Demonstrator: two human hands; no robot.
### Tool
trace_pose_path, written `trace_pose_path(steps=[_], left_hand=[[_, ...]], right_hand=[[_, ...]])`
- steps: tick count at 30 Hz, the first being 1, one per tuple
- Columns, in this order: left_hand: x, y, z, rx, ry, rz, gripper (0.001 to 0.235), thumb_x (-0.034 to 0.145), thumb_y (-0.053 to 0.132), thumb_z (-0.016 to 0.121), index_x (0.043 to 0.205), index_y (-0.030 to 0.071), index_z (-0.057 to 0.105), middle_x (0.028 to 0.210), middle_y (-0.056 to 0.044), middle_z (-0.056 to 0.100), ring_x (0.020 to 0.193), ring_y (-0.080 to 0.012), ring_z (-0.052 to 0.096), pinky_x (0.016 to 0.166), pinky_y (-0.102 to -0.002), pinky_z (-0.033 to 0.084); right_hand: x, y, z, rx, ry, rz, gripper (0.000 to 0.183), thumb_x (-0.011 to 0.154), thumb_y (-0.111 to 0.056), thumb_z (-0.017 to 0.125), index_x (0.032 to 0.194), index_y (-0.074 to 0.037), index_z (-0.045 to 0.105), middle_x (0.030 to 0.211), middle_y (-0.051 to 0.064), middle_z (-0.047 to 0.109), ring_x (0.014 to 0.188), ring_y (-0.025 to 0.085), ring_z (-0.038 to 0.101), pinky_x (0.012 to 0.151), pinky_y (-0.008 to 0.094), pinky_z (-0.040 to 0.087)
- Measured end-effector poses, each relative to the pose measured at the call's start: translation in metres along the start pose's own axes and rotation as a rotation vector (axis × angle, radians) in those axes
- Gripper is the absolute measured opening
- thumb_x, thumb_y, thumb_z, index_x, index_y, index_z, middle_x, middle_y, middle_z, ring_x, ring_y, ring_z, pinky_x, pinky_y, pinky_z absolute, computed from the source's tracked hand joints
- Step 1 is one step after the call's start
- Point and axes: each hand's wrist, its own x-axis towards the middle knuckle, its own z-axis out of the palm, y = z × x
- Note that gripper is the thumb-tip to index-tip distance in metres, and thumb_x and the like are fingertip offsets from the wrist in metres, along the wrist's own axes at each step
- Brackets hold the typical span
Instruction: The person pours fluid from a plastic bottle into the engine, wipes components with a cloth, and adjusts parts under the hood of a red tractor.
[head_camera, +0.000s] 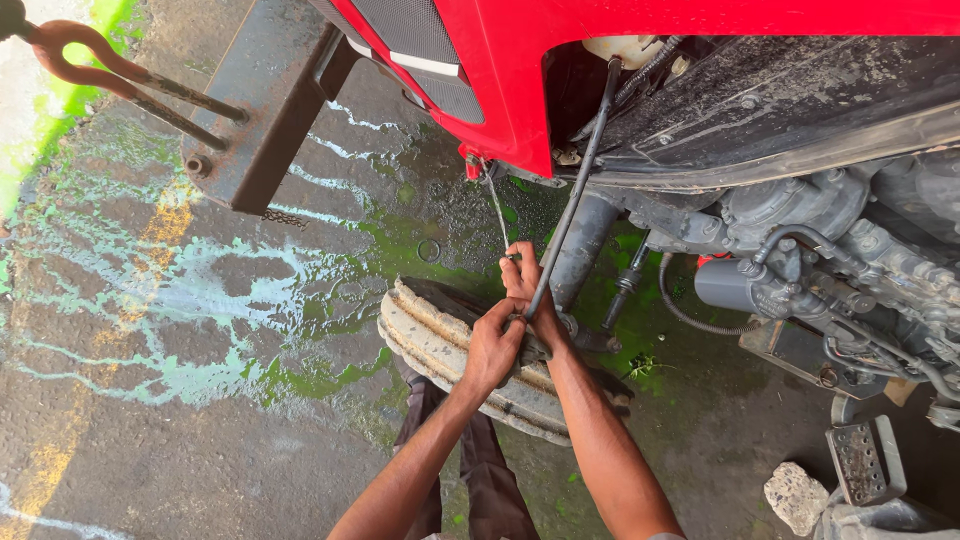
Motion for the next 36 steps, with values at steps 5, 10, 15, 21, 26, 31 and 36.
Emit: trace_pose_path(steps=[5,10,15,21,26,31,36], left_hand=[[0.001,-0.003,0.002,-0.013,0.041,0.091,0.023,0.090,0.010,0.056,0.108,0.001,0.067,0.091,-0.013,0.070,0.072,-0.0219,0.063,0.070,-0.038,0.051],[0.002,0.001,0.001,0.042,0.006,0.041,0.023,0.091,0.014,0.060,0.109,0.002,0.066,0.090,-0.015,0.069,0.072,-0.0260,0.062,0.070,-0.039,0.050],[0.007,0.004,0.000,0.092,-0.009,0.056,0.029,0.093,0.025,0.068,0.109,0.001,0.067,0.090,-0.017,0.069,0.077,-0.0279,0.064,0.075,-0.040,0.051],[0.012,0.004,0.003,0.094,-0.023,0.115,0.031,0.095,0.028,0.067,0.106,-0.001,0.067,0.100,-0.018,0.071,0.092,-0.0318,0.069,0.084,-0.042,0.052],[0.011,0.003,0.005,0.103,-0.037,0.108,0.031,0.095,0.028,0.067,0.104,-0.002,0.066,0.101,-0.020,0.070,0.092,-0.0334,0.069,0.084,-0.043,0.052],[0.010,0.000,0.006,0.084,-0.026,0.143,0.031,0.095,0.028,0.068,0.104,-0.001,0.066,0.101,-0.020,0.069,0.093,-0.0344,0.068,0.084,-0.043,0.052],[0.009,-0.002,0.005,0.087,-0.009,0.142,0.032,0.094,0.029,0.069,0.102,-0.002,0.065,0.102,-0.020,0.069,0.092,-0.0355,0.068,0.082,-0.043,0.051]], right_hand=[[0.003,0.011,-0.001,0.049,-0.025,0.015,0.018,0.104,-0.016,0.055,0.118,-0.010,0.046,0.064,-0.001,0.048,0.054,0.008,0.043,0.046,0.030,0.034],[0.002,0.026,-0.001,0.137,-0.009,0.053,0.016,0.105,-0.014,0.054,0.119,-0.009,0.047,0.070,-0.002,0.046,0.058,0.007,0.042,0.046,0.029,0.033],[0.009,0.044,0.002,0.137,0.052,0.009,0.019,0.104,-0.015,0.055,0.120,-0.009,0.046,0.070,-0.002,0.049,0.059,0.006,0.046,0.048,0.026,0.038],[0.006,0.040,-0.003,0.240,-0.068,0.170,0.022,0.102,-0.017,0.056,0.119,-0.010,0.044,0.071,-0.001,0.048,0.056,0.007,0.044,0.044,0.027,0.035],[0.003,0.033,-0.005,0.210,-0.061,0.196,0.021,0.103,-0.019,0.056,0.119,-0.011,0.044,0.072,-0.001,0.048,0.055,0.006,0.042,0.041,0.026,0.033],[0.002,0.033,-0.005,0.227,-0.086,0.184,0.022,0.103,-0.019,0.056,0.120,-0.011,0.044,0.071,-0.001,0.046,0.054,0.006,0.041,0.041,0.026,0.032],[0.005,0.035,-0.004,0.178,-0.084,0.206,0.022,0.103,-0.020,0.056,0.119,-0.011,0.044,0.070,-0.001,0.049,0.052,0.006,0.041,0.040,0.027,0.032]])
